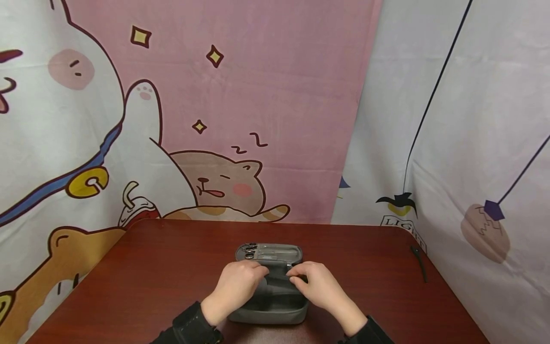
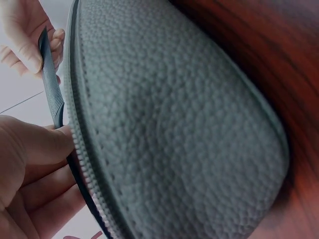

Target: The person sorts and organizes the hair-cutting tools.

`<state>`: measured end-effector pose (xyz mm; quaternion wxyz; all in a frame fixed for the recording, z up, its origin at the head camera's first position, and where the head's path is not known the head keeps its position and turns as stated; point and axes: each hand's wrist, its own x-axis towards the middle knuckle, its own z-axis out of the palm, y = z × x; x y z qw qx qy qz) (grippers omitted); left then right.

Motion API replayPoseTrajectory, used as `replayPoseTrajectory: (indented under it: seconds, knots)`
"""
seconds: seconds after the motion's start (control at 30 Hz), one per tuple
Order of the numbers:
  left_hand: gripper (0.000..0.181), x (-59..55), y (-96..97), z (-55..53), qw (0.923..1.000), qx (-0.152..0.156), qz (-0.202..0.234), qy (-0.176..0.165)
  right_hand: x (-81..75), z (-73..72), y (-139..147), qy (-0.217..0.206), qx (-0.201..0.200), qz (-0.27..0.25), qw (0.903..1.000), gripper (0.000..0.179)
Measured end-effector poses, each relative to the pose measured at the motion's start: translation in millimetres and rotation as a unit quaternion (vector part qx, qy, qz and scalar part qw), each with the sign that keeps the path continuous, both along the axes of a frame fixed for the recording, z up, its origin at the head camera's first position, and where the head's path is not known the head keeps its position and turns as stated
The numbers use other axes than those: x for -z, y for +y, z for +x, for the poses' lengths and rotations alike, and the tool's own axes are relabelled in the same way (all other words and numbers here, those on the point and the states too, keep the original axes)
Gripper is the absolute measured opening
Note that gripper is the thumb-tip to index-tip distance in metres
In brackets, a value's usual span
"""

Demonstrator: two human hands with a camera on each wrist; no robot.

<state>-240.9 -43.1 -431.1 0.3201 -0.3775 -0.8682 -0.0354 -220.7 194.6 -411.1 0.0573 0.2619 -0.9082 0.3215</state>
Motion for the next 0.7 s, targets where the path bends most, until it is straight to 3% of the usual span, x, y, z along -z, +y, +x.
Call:
replayPoseTrajectory:
  seconds: [0.23,0.37,0.53,0.7]
  knots:
    - [0.014,3.2,-1.7,-0.4,0.9999,-0.002,0.008,-0.005,2.3,-1.2,-1.0,0.016,0.025,-0.038,0.9988,0.024]
    - [0.014,3.5,-4.3,-1.3,0.9990,0.010,0.034,-0.029,1.9,-3.5,3.0,-0.014,0.024,-0.083,0.9961,0.031]
    - [0.017,4.1,-8.5,-3.1,0.9936,0.035,0.071,-0.080,0.3,-6.8,8.9,-0.082,0.050,-0.170,0.9807,0.036]
    - [0.017,4.3,-11.7,-4.5,0.9872,0.049,0.100,-0.115,3.6,-11.0,15.6,-0.107,0.097,-0.206,0.9679,0.035]
